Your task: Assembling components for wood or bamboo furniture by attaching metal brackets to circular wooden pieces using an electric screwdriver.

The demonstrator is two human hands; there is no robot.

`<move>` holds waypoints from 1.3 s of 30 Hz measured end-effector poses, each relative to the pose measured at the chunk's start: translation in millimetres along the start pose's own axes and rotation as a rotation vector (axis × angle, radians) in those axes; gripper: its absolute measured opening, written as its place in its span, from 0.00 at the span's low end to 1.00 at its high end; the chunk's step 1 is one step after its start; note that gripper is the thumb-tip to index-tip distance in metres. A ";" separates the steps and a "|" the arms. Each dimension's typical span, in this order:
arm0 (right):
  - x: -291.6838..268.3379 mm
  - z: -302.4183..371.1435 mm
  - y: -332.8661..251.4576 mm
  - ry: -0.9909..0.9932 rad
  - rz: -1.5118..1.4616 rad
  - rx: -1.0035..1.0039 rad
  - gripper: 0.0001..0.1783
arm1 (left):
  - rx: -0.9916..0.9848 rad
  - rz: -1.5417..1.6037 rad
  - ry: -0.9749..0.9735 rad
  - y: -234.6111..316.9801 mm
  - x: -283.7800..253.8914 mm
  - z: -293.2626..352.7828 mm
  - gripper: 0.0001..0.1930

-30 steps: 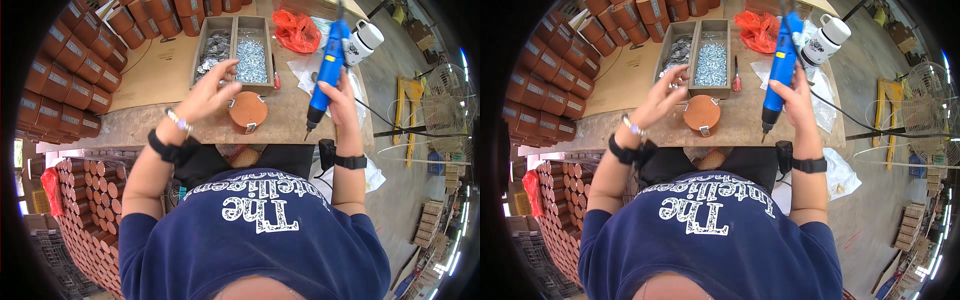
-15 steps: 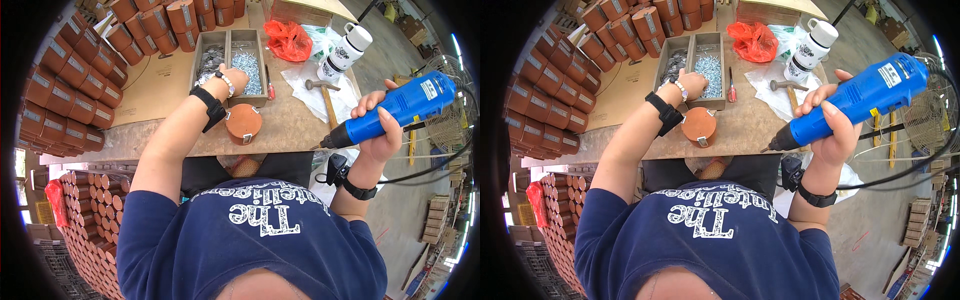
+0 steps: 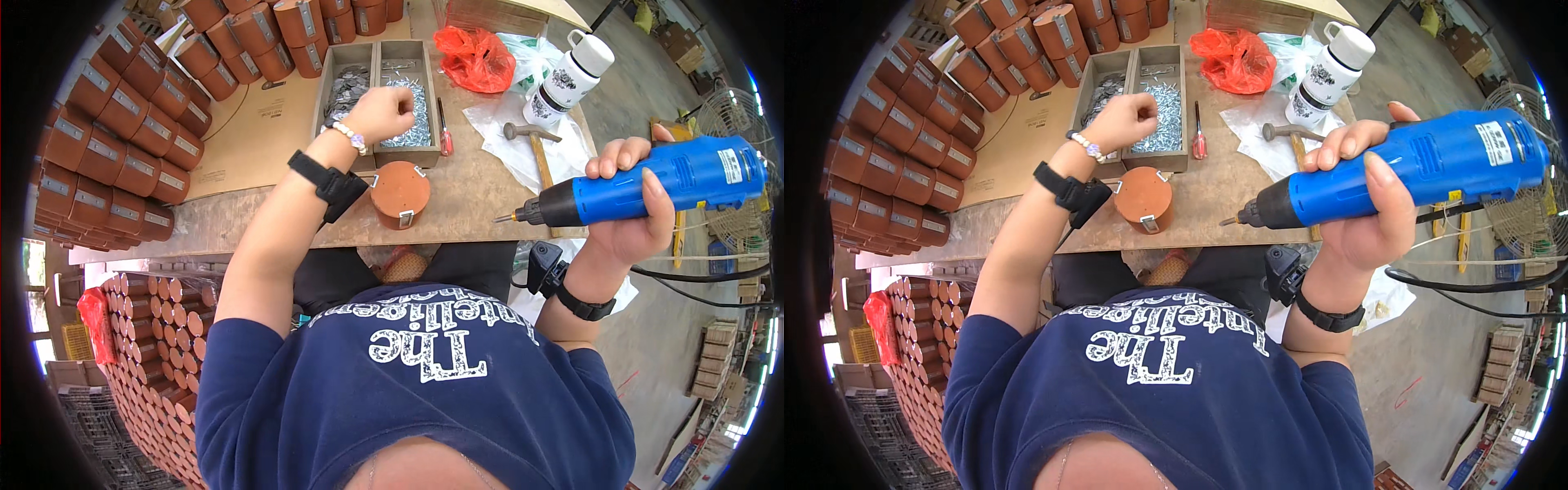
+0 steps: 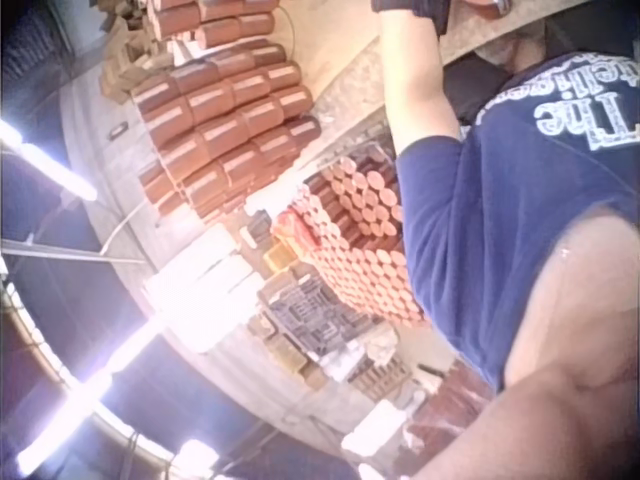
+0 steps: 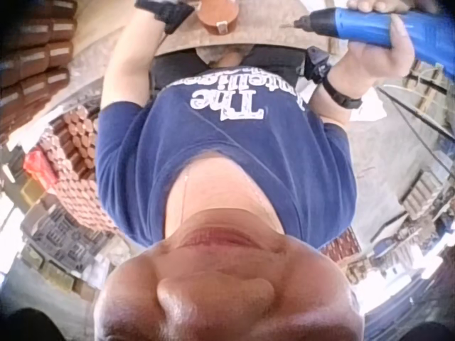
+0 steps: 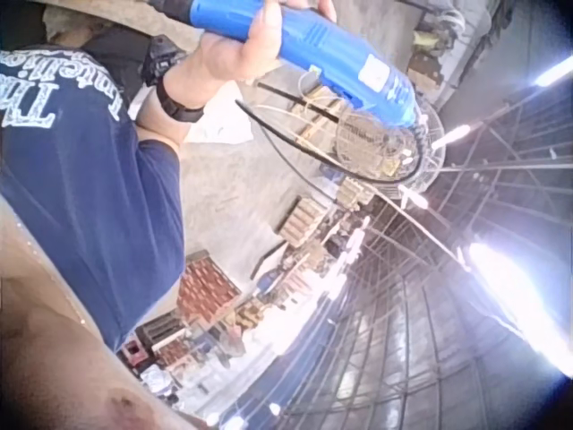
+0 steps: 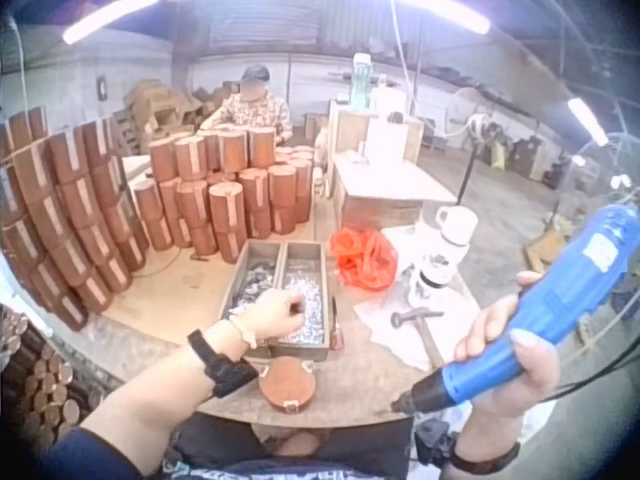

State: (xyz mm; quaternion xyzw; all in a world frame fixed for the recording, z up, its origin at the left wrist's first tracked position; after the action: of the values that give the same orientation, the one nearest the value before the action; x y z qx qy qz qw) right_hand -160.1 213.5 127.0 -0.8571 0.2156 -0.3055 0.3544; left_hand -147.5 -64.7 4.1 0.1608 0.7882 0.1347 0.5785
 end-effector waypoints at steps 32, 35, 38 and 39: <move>45.1 22.8 60.9 -0.060 -0.319 -0.048 0.29 | -0.404 1.908 0.167 70.1 6.7 151.2 0.07; 45.7 22.4 61.4 -0.067 -0.314 -0.054 0.29 | -0.421 1.892 0.150 72.4 7.3 150.5 0.06; 49.4 24.0 59.0 -0.090 -0.223 -0.072 0.26 | -0.416 1.900 0.138 74.2 8.7 148.2 0.06; 48.8 24.1 58.6 -0.091 -0.216 -0.070 0.26 | -0.416 1.896 0.144 74.6 8.0 147.9 0.06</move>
State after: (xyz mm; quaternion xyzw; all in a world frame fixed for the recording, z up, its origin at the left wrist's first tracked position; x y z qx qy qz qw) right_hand -117.6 157.9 88.3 -0.9003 0.1162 -0.2948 0.2985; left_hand -1.2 10.5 -16.6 0.6147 0.3256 0.6909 0.1971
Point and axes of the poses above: each hand's wrist, its own z-axis away from the middle knuckle, its own x-axis out of the palm, y = z × x, the point moved 2 cm from there along -z, towards the middle knuckle, and after that the axes turned 6 degrees about x, right-handed, at the moved point
